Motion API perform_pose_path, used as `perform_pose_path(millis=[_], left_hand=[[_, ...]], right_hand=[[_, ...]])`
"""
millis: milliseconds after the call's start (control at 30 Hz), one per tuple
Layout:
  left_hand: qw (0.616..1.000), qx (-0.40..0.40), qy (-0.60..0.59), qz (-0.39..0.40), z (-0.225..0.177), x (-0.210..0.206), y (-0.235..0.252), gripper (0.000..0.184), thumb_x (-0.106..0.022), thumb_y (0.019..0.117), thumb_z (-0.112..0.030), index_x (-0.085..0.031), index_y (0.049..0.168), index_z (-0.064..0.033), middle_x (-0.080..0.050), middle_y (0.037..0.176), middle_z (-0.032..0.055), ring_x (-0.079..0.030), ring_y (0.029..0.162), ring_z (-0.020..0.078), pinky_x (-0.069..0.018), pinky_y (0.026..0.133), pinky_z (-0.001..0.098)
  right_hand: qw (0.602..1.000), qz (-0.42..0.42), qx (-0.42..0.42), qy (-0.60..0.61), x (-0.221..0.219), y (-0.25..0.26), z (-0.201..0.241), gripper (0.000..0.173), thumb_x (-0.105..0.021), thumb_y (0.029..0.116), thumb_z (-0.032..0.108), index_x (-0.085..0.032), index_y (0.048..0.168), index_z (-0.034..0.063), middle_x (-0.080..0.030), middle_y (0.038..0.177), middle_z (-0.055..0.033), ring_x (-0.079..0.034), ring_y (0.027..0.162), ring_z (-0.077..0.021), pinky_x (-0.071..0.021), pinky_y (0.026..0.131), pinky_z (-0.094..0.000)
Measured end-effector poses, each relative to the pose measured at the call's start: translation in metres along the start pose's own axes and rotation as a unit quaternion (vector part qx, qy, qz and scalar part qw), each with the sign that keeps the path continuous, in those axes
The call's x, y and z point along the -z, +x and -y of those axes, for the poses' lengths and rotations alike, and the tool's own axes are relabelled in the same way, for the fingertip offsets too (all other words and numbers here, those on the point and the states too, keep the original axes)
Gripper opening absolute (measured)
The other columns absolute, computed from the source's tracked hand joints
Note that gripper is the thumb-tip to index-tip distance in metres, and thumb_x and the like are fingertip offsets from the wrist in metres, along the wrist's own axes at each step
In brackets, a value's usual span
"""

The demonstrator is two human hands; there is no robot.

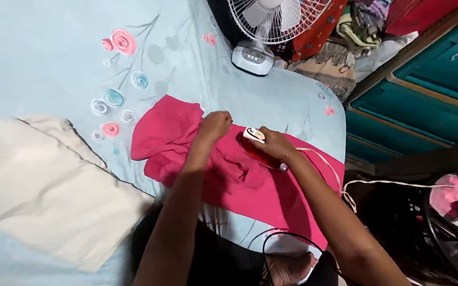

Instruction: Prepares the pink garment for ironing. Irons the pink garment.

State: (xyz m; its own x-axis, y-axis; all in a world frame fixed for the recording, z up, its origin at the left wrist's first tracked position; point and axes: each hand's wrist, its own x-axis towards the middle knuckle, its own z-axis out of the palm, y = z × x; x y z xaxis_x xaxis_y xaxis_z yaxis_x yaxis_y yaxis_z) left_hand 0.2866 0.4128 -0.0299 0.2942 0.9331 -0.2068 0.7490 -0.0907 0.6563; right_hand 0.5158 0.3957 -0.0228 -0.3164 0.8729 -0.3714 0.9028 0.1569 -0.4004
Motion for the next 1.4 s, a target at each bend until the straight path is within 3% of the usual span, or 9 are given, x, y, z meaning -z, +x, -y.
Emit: perform_pose_path(millis=[100, 233, 300, 467, 667, 867, 1100, 1300, 1400], left_hand=[[0.995, -0.041, 0.075, 0.056, 0.023, -0.016, 0.063, 0.037, -0.065, 0.0995, -0.015, -0.065, 0.132, 0.0019, -0.061, 0.137, 0.0269, -0.052, 0.135, 0.0457, -0.0394, 0.11, 0.0674], [0.957, -0.053, 0.16, 0.237, 0.014, -0.022, 0.083, 0.029, -0.07, 0.0961, -0.017, -0.068, 0.114, 0.0058, -0.065, 0.119, 0.0283, -0.06, 0.12, 0.0455, -0.0457, 0.099, 0.0663], [0.95, -0.048, 0.148, 0.27, 0.015, -0.013, 0.082, 0.023, -0.066, 0.0968, -0.012, -0.066, 0.108, 0.0078, -0.066, 0.107, 0.0274, -0.064, 0.105, 0.0432, -0.0476, 0.09, 0.064], [0.921, 0.015, 0.231, 0.313, 0.03, 0.021, 0.084, 0.027, -0.062, 0.1012, -0.019, -0.071, 0.105, 0.0058, -0.069, 0.106, 0.0273, -0.065, 0.106, 0.0446, -0.047, 0.089, 0.0675], [0.96, -0.032, 0.222, 0.166, 0.047, 0.035, 0.063, 0.016, -0.064, 0.0996, -0.014, -0.07, 0.102, 0.0009, -0.069, 0.101, 0.0245, -0.066, 0.103, 0.0455, -0.049, 0.087, 0.0677], [0.973, -0.065, 0.219, 0.034, 0.082, 0.015, 0.043, 0.029, -0.064, 0.0925, 0.001, -0.065, 0.121, 0.0063, -0.065, 0.118, 0.0306, -0.06, 0.118, 0.0504, -0.0442, 0.098, 0.0689], [0.972, 0.115, 0.148, -0.139, 0.094, 0.013, -0.005, 0.041, -0.069, 0.0965, -0.019, -0.062, 0.127, 0.0076, -0.062, 0.125, 0.0364, -0.054, 0.125, 0.0559, -0.0382, 0.103, 0.0736], [0.956, 0.094, 0.016, -0.277, 0.065, 0.006, -0.076, 0.031, -0.059, 0.1011, -0.009, -0.064, 0.128, 0.0052, -0.061, 0.134, 0.0269, -0.058, 0.128, 0.0433, -0.0437, 0.11, 0.0609], [0.912, -0.075, -0.215, -0.342, -0.011, -0.001, -0.126, 0.024, -0.054, 0.1029, -0.008, -0.069, 0.114, 0.0062, -0.072, 0.109, 0.0146, -0.07, 0.097, 0.0183, -0.058, 0.087, 0.0351]], right_hand=[[1.0, 0.006, -0.029, 0.0, 0.003, -0.017, -0.013, 0.049, -0.06, 0.1023, 0.042, -0.061, 0.123, -0.0019, -0.069, 0.103, -0.0241, -0.068, 0.1, -0.0409, -0.0514, 0.088, -0.0618], [0.999, 0.002, -0.042, -0.012, 0.002, -0.022, -0.018, 0.051, -0.057, 0.1024, 0.046, -0.062, 0.119, -0.0021, -0.069, 0.097, -0.0226, -0.069, 0.096, -0.0403, -0.0525, 0.084, -0.0601], [0.999, 0.0, -0.03, -0.016, 0.001, -0.021, -0.017, 0.051, -0.058, 0.1019, 0.047, -0.062, 0.115, -0.0025, -0.069, 0.093, -0.0221, -0.069, 0.093, -0.0403, -0.0526, 0.081, -0.06], [1.0, 0.008, -0.02, -0.019, 0.002, -0.016, -0.014, 0.051, -0.059, 0.1014, 0.047, -0.062, 0.115, -0.0027, -0.068, 0.093, -0.0223, -0.069, 0.092, -0.0407, -0.0521, 0.081, -0.0602], [1.0, 0.001, -0.012, -0.016, -0.001, -0.009, -0.006, 0.049, -0.061, 0.1006, 0.045, -0.063, 0.114, -0.0021, -0.069, 0.091, -0.0219, -0.069, 0.09, -0.0402, -0.0525, 0.079, -0.0605], [0.999, -0.007, 0.033, -0.039, -0.008, 0.026, 0.019, 0.05, -0.063, 0.0994, 0.047, -0.063, 0.118, 0.0007, -0.069, 0.088, -0.0198, -0.07, 0.086, -0.0401, -0.0535, 0.074, -0.0606], [0.995, 0.013, 0.093, -0.041, -0.018, 0.094, 0.074, 0.056, -0.058, 0.1003, 0.053, -0.061, 0.12, 0.0015, -0.07, 0.097, -0.0208, -0.07, 0.095, -0.0403, -0.0537, 0.079, -0.0609], [0.993, 0.042, 0.104, -0.044, -0.02, 0.12, 0.105, 0.057, -0.056, 0.1007, 0.056, -0.06, 0.122, 0.0036, -0.07, 0.106, -0.0203, -0.069, 0.103, -0.0393, -0.0529, 0.084, -0.0614], [0.995, 0.004, 0.099, -0.012, -0.017, 0.097, 0.097, 0.057, -0.058, 0.1017, 0.05, -0.059, 0.126, -0.0009, -0.069, 0.108, -0.0265, -0.068, 0.104, -0.0454, -0.0521, 0.084, -0.0653]])
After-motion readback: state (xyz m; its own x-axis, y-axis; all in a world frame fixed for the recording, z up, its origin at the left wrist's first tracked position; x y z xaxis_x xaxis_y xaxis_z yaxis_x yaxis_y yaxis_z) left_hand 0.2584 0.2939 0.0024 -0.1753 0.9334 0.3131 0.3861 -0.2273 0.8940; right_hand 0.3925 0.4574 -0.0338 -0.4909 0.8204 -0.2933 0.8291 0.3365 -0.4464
